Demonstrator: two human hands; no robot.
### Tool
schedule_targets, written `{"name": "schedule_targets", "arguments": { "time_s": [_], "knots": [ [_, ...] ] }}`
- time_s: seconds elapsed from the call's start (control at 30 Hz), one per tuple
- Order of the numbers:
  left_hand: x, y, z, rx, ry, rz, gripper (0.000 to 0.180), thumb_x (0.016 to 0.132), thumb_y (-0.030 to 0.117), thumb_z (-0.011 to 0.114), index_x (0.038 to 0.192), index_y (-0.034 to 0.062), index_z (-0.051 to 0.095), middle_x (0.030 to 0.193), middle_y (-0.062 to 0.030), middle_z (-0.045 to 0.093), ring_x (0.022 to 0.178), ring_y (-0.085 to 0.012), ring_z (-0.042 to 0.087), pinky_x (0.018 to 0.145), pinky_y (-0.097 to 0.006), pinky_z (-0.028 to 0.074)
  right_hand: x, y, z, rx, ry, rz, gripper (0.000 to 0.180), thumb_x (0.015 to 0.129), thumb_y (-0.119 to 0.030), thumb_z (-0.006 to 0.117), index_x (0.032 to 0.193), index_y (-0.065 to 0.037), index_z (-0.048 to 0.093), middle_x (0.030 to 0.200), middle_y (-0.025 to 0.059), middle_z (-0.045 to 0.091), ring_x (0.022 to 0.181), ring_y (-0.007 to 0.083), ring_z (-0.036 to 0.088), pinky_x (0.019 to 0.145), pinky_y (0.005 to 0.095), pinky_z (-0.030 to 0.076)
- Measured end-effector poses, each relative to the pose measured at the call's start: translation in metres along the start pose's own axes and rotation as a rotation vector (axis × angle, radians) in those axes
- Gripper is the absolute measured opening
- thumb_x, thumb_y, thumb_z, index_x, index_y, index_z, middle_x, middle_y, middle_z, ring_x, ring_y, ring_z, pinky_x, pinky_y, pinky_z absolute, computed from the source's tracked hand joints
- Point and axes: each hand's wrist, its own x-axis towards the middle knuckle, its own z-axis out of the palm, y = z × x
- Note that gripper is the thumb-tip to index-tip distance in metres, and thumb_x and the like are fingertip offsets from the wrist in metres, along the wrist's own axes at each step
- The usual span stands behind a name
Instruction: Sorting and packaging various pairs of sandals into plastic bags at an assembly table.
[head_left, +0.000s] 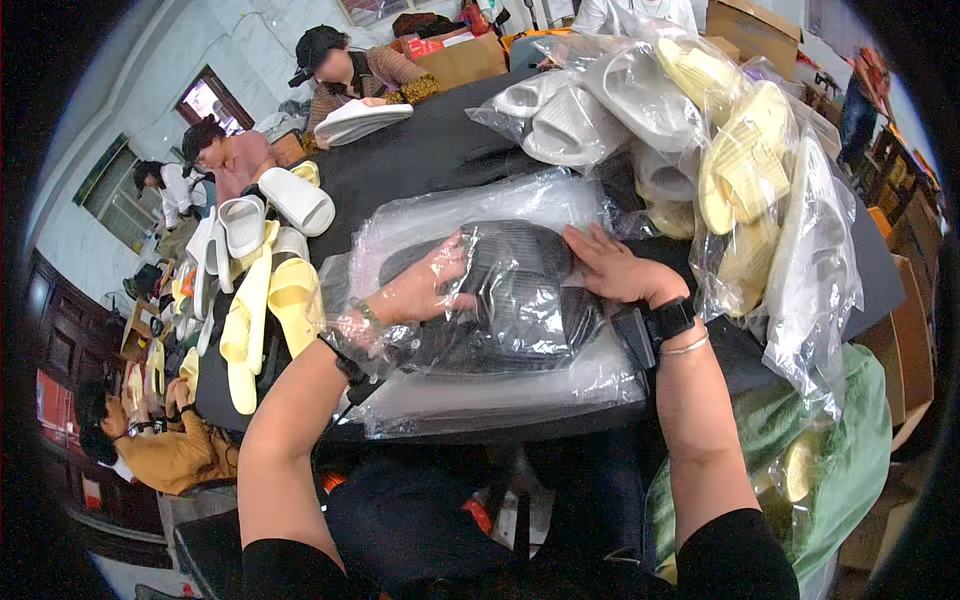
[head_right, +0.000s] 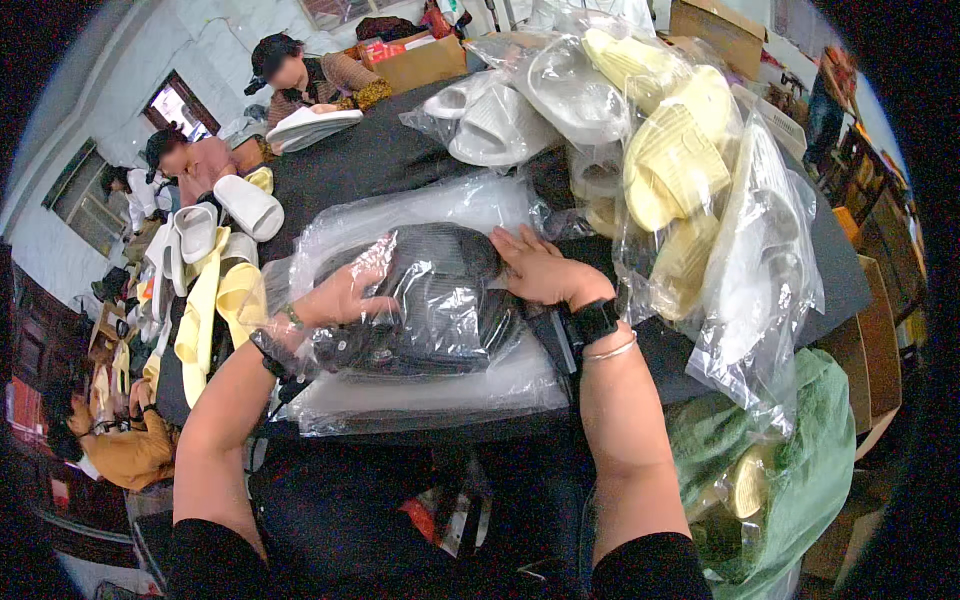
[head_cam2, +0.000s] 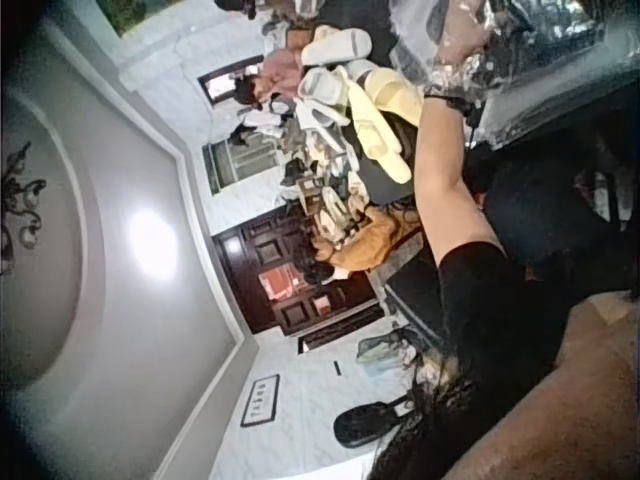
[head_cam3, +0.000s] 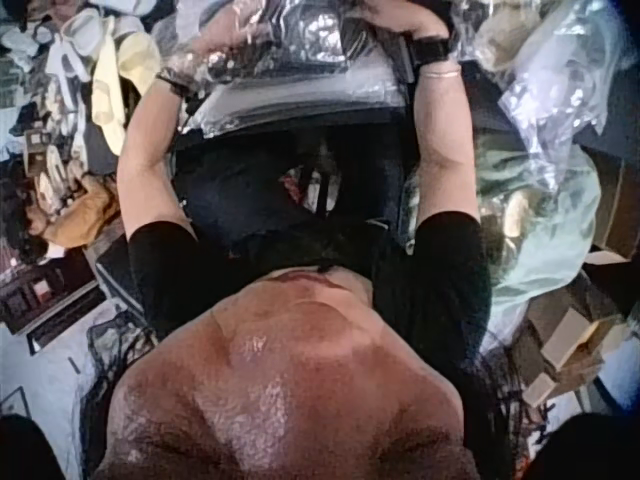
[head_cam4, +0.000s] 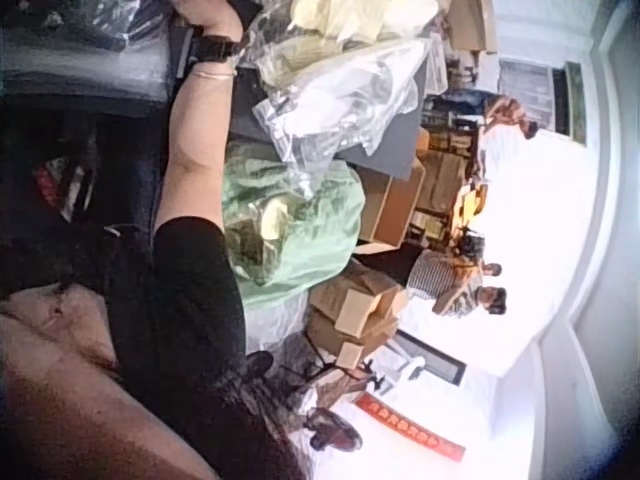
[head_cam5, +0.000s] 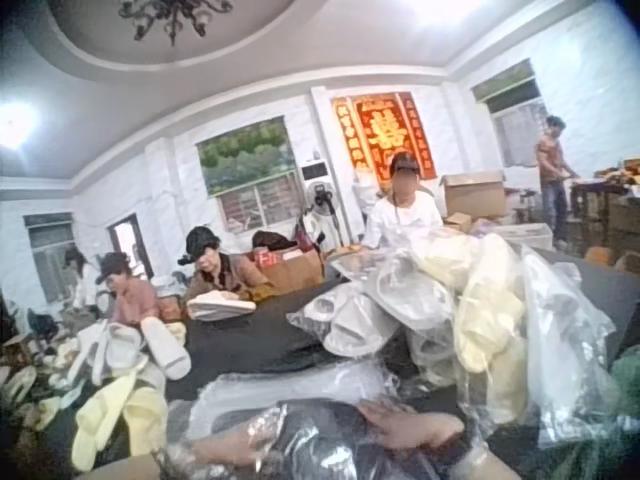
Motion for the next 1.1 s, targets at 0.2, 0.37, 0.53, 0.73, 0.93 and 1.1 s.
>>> {"name": "schedule_targets", "arguments": {
  "time_s": [0.2,0.37,0.53,0.73,0.93,1.1],
  "knots": [
    [0.008,0.018,0.007,0.166,0.147,0.076,0.050,0.077,0.040,0.077,0.110,0.0044,0.068,0.134,-0.0143,0.056,0.141,-0.0419,0.026,0.116,-0.048,0.024,-0.002,-0.002,-0.001,-0.017,0.003,0.036,0.077,0.089,-0.015,0.047,0.155,-0.010,0.009,0.162,0.0111,0.012,0.149,0.0352,0.005,0.119,0.0466,0.013],
    [0.012,0.001,0.015,0.044,0.147,0.104,0.036,0.076,0.033,0.075,0.093,0.0017,0.070,0.114,-0.0131,0.064,0.134,-0.0445,0.036,0.111,-0.052,0.028,-0.003,-0.010,-0.002,-0.048,0.011,0.072,0.075,0.089,-0.015,0.046,0.155,-0.010,0.011,0.162,0.0108,0.012,0.149,0.0346,0.006,0.120,0.0450,0.012],
    [-0.007,-0.006,-0.001,0.382,0.099,-0.049,0.034,0.076,0.035,0.073,0.080,0.0012,0.067,0.098,-0.0163,0.065,0.120,-0.0459,0.047,0.103,-0.054,0.035,-0.004,-0.004,0.007,-0.130,0.031,0.085,0.074,0.088,-0.015,0.045,0.155,-0.010,0.014,0.162,0.0065,0.012,0.149,0.0324,0.009,0.120,0.0432,0.014],
    [-0.077,-0.021,-0.044,0.373,0.105,-0.318,0.034,0.076,0.034,0.069,0.071,0.0008,0.065,0.087,-0.0175,0.065,0.117,-0.0454,0.050,0.099,-0.049,0.040,-0.005,-0.007,0.003,-0.106,0.032,0.118,0.073,0.088,-0.015,0.045,0.155,-0.010,0.017,0.162,0.0064,0.013,0.149,0.0329,0.011,0.120,0.0424,0.013],
    [-0.169,-0.038,-0.107,0.497,0.134,-0.492,0.027,0.068,0.024,0.076,0.068,-0.0006,0.066,0.088,-0.0196,0.067,0.099,-0.0432,0.060,0.110,-0.047,0.037,-0.006,-0.008,0.002,-0.084,0.046,0.119,0.072,0.087,-0.016,0.045,0.153,-0.008,0.020,0.162,0.0072,0.011,0.149,0.0318,0.010,0.120,0.0417,0.014],
    [-0.216,0.006,-0.162,0.927,0.474,-0.744,0.030,0.068,0.030,0.079,0.071,0.0028,0.068,0.094,-0.0141,0.068,0.117,-0.0416,0.053,0.093,-0.054,0.043,0.005,0.014,0.011,-0.058,0.137,0.075,0.067,0.087,-0.016,0.047,0.150,-0.006,0.029,0.160,0.0112,0.021,0.148,0.0340,0.015,0.119,0.0437,0.018]
  ]
}}
